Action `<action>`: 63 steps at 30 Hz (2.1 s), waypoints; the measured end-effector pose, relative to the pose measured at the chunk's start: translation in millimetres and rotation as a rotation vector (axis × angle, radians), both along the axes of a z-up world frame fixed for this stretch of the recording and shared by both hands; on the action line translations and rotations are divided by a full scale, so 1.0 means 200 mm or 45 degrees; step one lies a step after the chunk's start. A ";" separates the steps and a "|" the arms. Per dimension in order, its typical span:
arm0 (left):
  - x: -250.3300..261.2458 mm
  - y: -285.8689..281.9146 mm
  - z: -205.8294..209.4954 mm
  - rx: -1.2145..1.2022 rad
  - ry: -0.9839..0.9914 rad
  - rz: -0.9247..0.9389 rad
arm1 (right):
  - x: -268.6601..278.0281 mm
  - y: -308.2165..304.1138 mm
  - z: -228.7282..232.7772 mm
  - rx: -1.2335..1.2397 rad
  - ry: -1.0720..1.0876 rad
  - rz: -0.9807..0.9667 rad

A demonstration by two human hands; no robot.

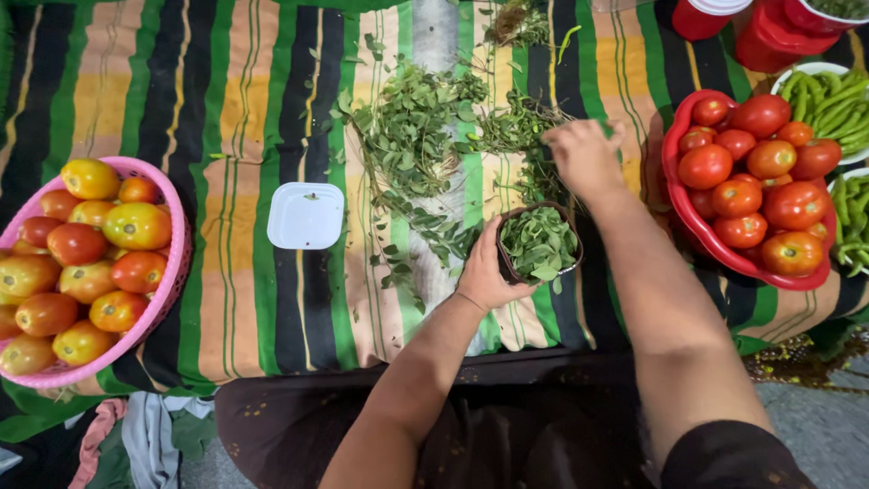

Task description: The person sits on a mat and picks leaves from green stems by hand. They place the picked leaves into a small white container and a brown bowl while discarding the bare stems onto the mat. The person continues this repetitive process of separating leaves from stems for the duration of the clip.

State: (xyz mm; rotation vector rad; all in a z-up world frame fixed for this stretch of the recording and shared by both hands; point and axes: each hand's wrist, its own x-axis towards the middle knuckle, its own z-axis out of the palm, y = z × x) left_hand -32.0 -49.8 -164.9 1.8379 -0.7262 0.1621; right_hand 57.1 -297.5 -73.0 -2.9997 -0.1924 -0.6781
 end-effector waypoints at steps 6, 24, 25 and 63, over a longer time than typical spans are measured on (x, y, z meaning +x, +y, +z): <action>0.01 0.00 -0.01 0.019 -0.034 0.009 | -0.33 0.09 0.32 0.355 -0.135 0.374; -0.02 0.02 0.05 -0.133 -0.070 0.037 | -0.90 0.00 0.24 0.457 0.375 0.061; -0.02 0.02 0.05 -0.143 -0.086 0.041 | -0.92 0.03 0.20 0.471 0.377 0.162; -0.02 0.03 0.10 -0.056 -0.084 0.028 | -0.78 -0.27 -0.20 -0.018 0.002 -0.541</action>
